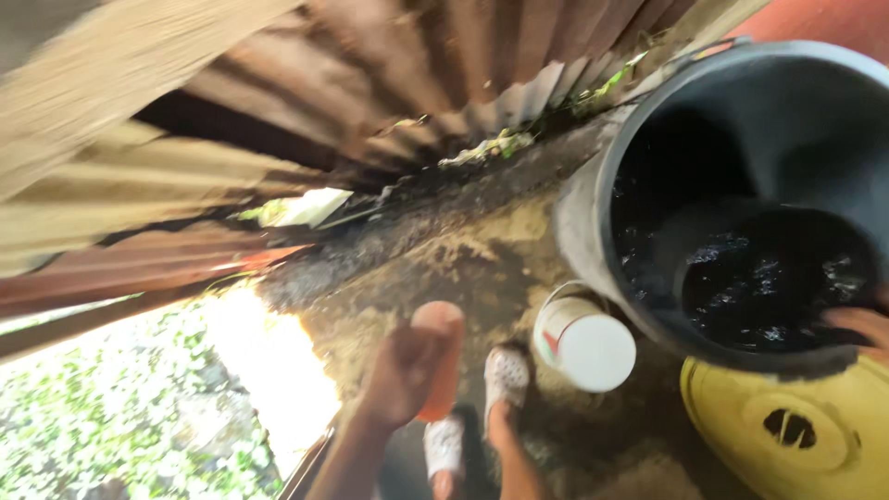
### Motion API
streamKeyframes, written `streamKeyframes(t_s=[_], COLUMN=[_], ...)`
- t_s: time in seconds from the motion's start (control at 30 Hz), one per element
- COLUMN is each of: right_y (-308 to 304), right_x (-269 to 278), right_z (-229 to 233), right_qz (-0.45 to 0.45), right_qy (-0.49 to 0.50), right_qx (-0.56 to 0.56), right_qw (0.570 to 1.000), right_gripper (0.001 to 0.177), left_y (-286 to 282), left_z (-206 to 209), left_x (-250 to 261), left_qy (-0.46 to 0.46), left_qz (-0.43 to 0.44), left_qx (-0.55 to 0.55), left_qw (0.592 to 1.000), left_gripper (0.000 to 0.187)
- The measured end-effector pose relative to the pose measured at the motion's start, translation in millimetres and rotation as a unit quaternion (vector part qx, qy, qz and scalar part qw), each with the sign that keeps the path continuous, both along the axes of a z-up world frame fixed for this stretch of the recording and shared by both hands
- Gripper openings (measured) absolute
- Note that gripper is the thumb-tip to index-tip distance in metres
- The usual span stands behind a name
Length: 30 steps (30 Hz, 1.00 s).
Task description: The person scrubs a concrete surface with a brush while pouring water from a small container. They then wash a black pan by scrubbing the inside and outside with the brush and rinsing it with water from a bucket.
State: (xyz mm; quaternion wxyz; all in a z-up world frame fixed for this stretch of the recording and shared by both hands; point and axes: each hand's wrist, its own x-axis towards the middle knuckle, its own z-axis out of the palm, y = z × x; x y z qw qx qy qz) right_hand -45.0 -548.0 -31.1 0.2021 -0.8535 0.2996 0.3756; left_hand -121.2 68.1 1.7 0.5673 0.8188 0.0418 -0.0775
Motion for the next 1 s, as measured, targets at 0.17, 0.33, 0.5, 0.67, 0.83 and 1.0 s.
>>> streamKeyframes(t_s=[0.17,0.33,0.5,0.67,0.83,1.0], right_y=[41.5,94.2,119.3,147.6,182.5,303.9], right_x=[-118.9,-189.8,-250.0,-289.8,-305.9,-280.4], right_z=[31.1,86.5,85.3,19.4,6.1,16.6], right_qz=[0.032,0.127,0.373,0.037,-0.132,-0.432], right_qy=[0.002,0.002,-0.129,0.036,-0.065,-0.161], right_qx=[-0.071,-0.149,-0.24,0.05,0.124,0.285], right_qw=[0.997,0.981,0.887,0.997,0.981,0.84], right_gripper=[0.05,0.052,0.055,0.063,0.048,0.036], left_y=[-5.5,26.4,48.1,70.4,58.8,14.1], left_z=[-44.9,-93.4,-105.8,-132.0,-138.0,-104.0], left_x=[-76.7,-167.3,-243.5,-263.1,-231.7,-140.3], left_qy=[0.198,0.141,0.364,0.393,0.371,0.224], left_qz=[-0.025,-0.015,0.022,0.062,0.196,0.193], left_qx=[0.013,-0.023,0.116,0.046,-0.274,-0.187], left_qw=[0.98,0.99,0.924,0.916,0.865,0.937], left_gripper=[0.045,0.055,0.06,0.057,0.043,0.039])
